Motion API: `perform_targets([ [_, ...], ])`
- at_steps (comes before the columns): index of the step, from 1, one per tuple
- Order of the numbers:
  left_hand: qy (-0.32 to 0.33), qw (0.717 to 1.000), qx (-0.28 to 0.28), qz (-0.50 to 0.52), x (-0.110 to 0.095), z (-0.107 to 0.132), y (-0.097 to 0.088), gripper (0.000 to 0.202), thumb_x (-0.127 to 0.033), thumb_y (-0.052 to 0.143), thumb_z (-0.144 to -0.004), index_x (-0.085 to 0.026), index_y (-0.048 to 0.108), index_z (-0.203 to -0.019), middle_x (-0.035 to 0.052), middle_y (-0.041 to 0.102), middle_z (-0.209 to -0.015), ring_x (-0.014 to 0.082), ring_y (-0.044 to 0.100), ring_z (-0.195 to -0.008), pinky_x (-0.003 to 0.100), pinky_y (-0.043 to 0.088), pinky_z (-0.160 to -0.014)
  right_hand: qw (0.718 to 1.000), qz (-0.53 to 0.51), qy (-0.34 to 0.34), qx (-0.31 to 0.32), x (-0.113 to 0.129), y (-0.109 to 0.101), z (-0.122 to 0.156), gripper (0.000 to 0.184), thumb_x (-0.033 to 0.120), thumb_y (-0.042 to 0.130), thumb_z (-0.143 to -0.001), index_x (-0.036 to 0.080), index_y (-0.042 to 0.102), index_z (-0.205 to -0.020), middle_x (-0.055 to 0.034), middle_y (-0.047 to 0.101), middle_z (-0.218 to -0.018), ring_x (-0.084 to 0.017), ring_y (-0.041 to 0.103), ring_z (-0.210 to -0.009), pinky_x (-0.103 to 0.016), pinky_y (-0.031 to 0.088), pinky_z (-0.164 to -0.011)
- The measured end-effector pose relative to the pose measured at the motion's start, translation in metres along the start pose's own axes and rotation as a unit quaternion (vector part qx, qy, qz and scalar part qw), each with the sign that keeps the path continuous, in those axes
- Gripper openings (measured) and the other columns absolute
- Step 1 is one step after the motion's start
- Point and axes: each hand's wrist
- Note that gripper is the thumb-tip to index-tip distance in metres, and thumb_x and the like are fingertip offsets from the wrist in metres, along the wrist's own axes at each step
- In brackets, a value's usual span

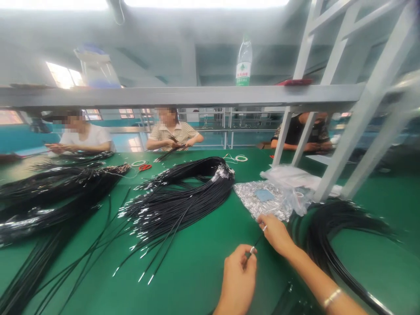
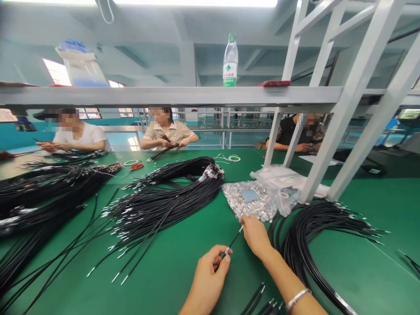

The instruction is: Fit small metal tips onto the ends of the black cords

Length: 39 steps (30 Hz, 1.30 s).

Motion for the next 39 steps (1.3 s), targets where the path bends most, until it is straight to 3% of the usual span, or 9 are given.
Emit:
perform_targets([
  [6, 0.021, 0.999, -0.015, -0.032, -0.005, 0.001, -0.001, 0.032, -0.040, 0.045, -0.086, -0.015, 0.066, -0.085, -0.0027, 0.049, -0.061, 0.0117, 0.039, -0.056, 0.022, 0.029, -0.054, 1.000, -0.029, -0.008, -0.006, 0.003, -0.002, 0.010, 0.016, 0.010, 0.049, -0.077, 0.019, 0.051, -0.064, -0.0051, 0.049, -0.073, -0.019, 0.047, -0.071, -0.031, 0.034, -0.071],
  [9, 0.022, 0.999, -0.010, -0.046, -0.009, 0.002, -0.002, 0.034, -0.038, 0.044, -0.086, -0.016, 0.069, -0.086, 0.0015, 0.061, -0.071, 0.0141, 0.048, -0.063, 0.023, 0.035, -0.060, 0.994, -0.108, 0.018, 0.007, 0.005, -0.010, 0.027, 0.014, 0.028, 0.047, -0.082, 0.020, 0.052, -0.072, -0.0042, 0.051, -0.070, -0.019, 0.048, -0.064, -0.030, 0.037, -0.063],
  [12, 0.024, 0.998, -0.004, -0.056, -0.009, 0.003, -0.002, 0.034, -0.038, 0.045, -0.087, -0.016, 0.070, -0.088, 0.0025, 0.065, -0.074, 0.0153, 0.052, -0.066, 0.023, 0.037, -0.062, 0.978, -0.200, 0.048, 0.023, 0.009, -0.023, 0.047, 0.030, 0.047, 0.047, -0.082, 0.018, 0.054, -0.082, -0.0043, 0.054, -0.072, -0.017, 0.050, -0.062, -0.029, 0.041, -0.057],
  [14, 0.029, 0.997, -0.004, -0.065, -0.008, 0.003, -0.002, 0.034, -0.039, 0.045, -0.088, -0.016, 0.070, -0.088, 0.0022, 0.065, -0.075, 0.0155, 0.053, -0.067, 0.023, 0.038, -0.063, 0.954, -0.291, 0.076, 0.015, 0.014, -0.031, 0.057, 0.037, 0.054, 0.057, -0.077, 0.018, 0.056, -0.084, -0.0040, 0.055, -0.075, -0.016, 0.050, -0.064, -0.028, 0.043, -0.058],
  [17, 0.032, 0.996, 0.005, -0.085, -0.005, 0.001, -0.002, 0.035, -0.040, 0.044, -0.088, -0.016, 0.070, -0.087, 0.0017, 0.064, -0.073, 0.0153, 0.052, -0.066, 0.023, 0.037, -0.061, 0.890, -0.438, 0.126, 0.003, 0.021, -0.039, 0.063, 0.044, 0.054, 0.075, -0.064, 0.016, 0.062, -0.082, -0.0018, 0.054, -0.073, -0.013, 0.046, -0.064, -0.025, 0.039, -0.056],
  [19, 0.034, 0.995, 0.015, -0.092, -0.002, 0.000, -0.002, 0.036, -0.041, 0.044, -0.089, -0.016, 0.070, -0.088, 0.0017, 0.063, -0.072, 0.0152, 0.051, -0.066, 0.023, 0.036, -0.061, 0.867, -0.477, 0.141, 0.006, 0.024, -0.041, 0.064, 0.047, 0.053, 0.080, -0.059, 0.015, 0.065, -0.081, -0.0004, 0.052, -0.069, -0.012, 0.044, -0.062, -0.024, 0.037, -0.055],
  [36, 0.035, 0.993, 0.023, -0.107, -0.003, 0.000, -0.003, 0.036, -0.041, 0.044, -0.088, -0.018, 0.072, -0.091, 0.0027, 0.067, -0.075, 0.0171, 0.056, -0.070, 0.023, 0.040, -0.064, 0.887, -0.445, 0.118, 0.040, 0.032, -0.048, 0.067, 0.046, 0.057, 0.077, -0.063, 0.016, 0.065, -0.080, 0.0019, 0.047, -0.067, -0.011, 0.042, -0.060, -0.025, 0.034, -0.056],
  [39, 0.036, 0.993, 0.023, -0.109, -0.002, 0.000, -0.003, 0.035, -0.039, 0.044, -0.088, -0.017, 0.071, -0.088, 0.0028, 0.067, -0.075, 0.0171, 0.056, -0.069, 0.023, 0.040, -0.063, 0.905, -0.408, 0.107, 0.044, 0.030, -0.049, 0.066, 0.045, 0.058, 0.073, -0.064, 0.017, 0.065, -0.080, 0.0016, 0.047, -0.066, -0.012, 0.042, -0.060, -0.026, 0.034, -0.056],
])
Point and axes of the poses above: each hand's wrist, its own z-axis away from the middle knuckle, its own y-axis out of the palm, x = y × z
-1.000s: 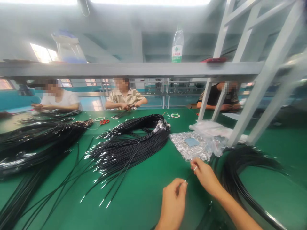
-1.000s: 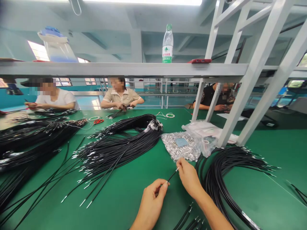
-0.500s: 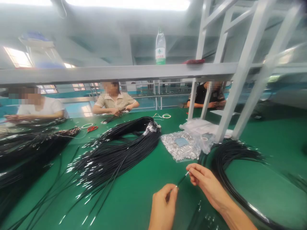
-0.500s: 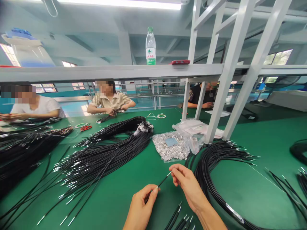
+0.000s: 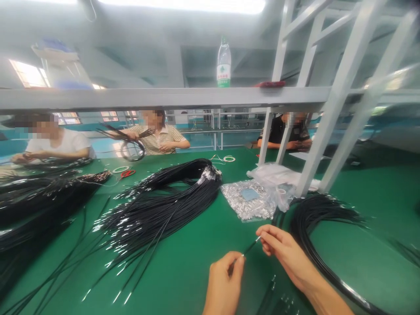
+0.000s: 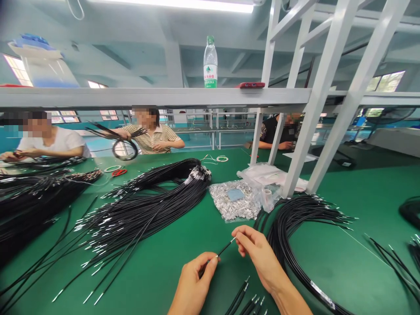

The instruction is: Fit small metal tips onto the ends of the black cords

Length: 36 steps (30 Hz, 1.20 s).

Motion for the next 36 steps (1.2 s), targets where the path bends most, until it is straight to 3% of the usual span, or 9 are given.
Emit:
perform_targets([
  [5, 0.009, 1.000, -0.002, -0.012, 0.000, 0.001, 0.001, 0.033, -0.038, 0.044, -0.090, -0.018, 0.070, -0.085, 0.0015, 0.065, -0.072, 0.0160, 0.055, -0.067, 0.022, 0.039, -0.062, 0.983, 0.170, -0.068, 0.004, 0.002, -0.003, 0.000, 0.039, 0.056, 0.062, -0.072, 0.018, 0.066, -0.079, -0.0021, 0.055, -0.070, -0.016, 0.048, -0.066, -0.029, 0.037, -0.062],
  [7, 0.009, 1.000, -0.003, -0.018, 0.000, 0.001, 0.002, 0.033, -0.037, 0.044, -0.090, -0.018, 0.070, -0.085, 0.0008, 0.064, -0.069, 0.0153, 0.053, -0.064, 0.022, 0.037, -0.060, 0.978, 0.191, -0.089, 0.007, 0.003, -0.003, 0.000, 0.037, 0.054, 0.060, -0.073, 0.018, 0.065, -0.080, -0.0039, 0.059, -0.077, -0.018, 0.051, -0.072, -0.030, 0.039, -0.066],
  [13, 0.016, 0.999, 0.006, -0.044, -0.004, 0.004, 0.001, 0.032, -0.034, 0.044, -0.089, -0.019, 0.071, -0.084, 0.0000, 0.063, -0.066, 0.0141, 0.051, -0.061, 0.023, 0.033, -0.057, 0.994, 0.109, -0.029, 0.009, 0.002, -0.003, 0.001, 0.044, 0.051, 0.067, -0.066, 0.017, 0.057, -0.091, 0.0022, 0.049, -0.066, -0.013, 0.043, -0.059, -0.026, 0.036, -0.053],
  [18, 0.027, 0.996, 0.007, -0.081, -0.006, 0.007, -0.001, 0.032, -0.032, 0.043, -0.090, -0.020, 0.072, -0.090, 0.0010, 0.066, -0.070, 0.0151, 0.053, -0.063, 0.023, 0.033, -0.056, 0.998, 0.061, 0.007, -0.006, -0.003, 0.000, 0.001, 0.044, 0.048, 0.068, -0.065, 0.015, 0.054, -0.091, 0.0045, 0.046, -0.063, -0.011, 0.042, -0.055, -0.025, 0.036, -0.053],
  [23, 0.033, 0.995, -0.004, -0.094, -0.007, 0.008, -0.002, 0.030, -0.031, 0.043, -0.091, -0.021, 0.072, -0.088, 0.0008, 0.067, -0.071, 0.0155, 0.055, -0.065, 0.023, 0.033, -0.056, 0.995, 0.086, -0.032, -0.041, -0.014, 0.002, -0.003, 0.046, 0.046, 0.072, -0.064, 0.016, 0.053, -0.093, 0.0048, 0.047, -0.060, -0.011, 0.042, -0.054, -0.024, 0.034, -0.050],
  [26, 0.039, 0.995, -0.004, -0.095, -0.007, 0.008, -0.001, 0.030, -0.030, 0.043, -0.092, -0.022, 0.071, -0.088, 0.0003, 0.066, -0.071, 0.0151, 0.055, -0.064, 0.023, 0.032, -0.055, 0.998, 0.016, -0.014, -0.058, -0.021, 0.006, -0.002, 0.048, 0.043, 0.074, -0.065, 0.017, 0.052, -0.099, 0.0053, 0.049, -0.061, -0.011, 0.043, -0.054, -0.024, 0.036, -0.050],
  [30, 0.042, 0.994, -0.007, -0.097, -0.007, 0.009, 0.000, 0.027, -0.028, 0.044, -0.091, -0.022, 0.070, -0.090, 0.0005, 0.067, -0.071, 0.0148, 0.055, -0.062, 0.023, 0.030, -0.053, 0.993, -0.088, 0.075, -0.031, -0.027, 0.018, 0.004, 0.055, 0.040, 0.081, -0.060, 0.017, 0.053, -0.100, 0.0048, 0.052, -0.065, -0.009, 0.045, -0.054, -0.022, 0.038, -0.049],
  [36, 0.040, 0.999, 0.000, -0.037, -0.010, 0.010, -0.001, 0.020, -0.020, 0.048, -0.087, -0.022, 0.063, -0.099, -0.0017, 0.066, -0.070, 0.0133, 0.055, -0.059, 0.022, 0.035, -0.055, 0.987, -0.105, 0.107, 0.049, -0.033, 0.032, 0.012, 0.049, 0.042, 0.085, -0.058, 0.016, 0.057, -0.088, 0.0030, 0.055, -0.063, -0.009, 0.047, -0.053, -0.022, 0.038, -0.050],
])
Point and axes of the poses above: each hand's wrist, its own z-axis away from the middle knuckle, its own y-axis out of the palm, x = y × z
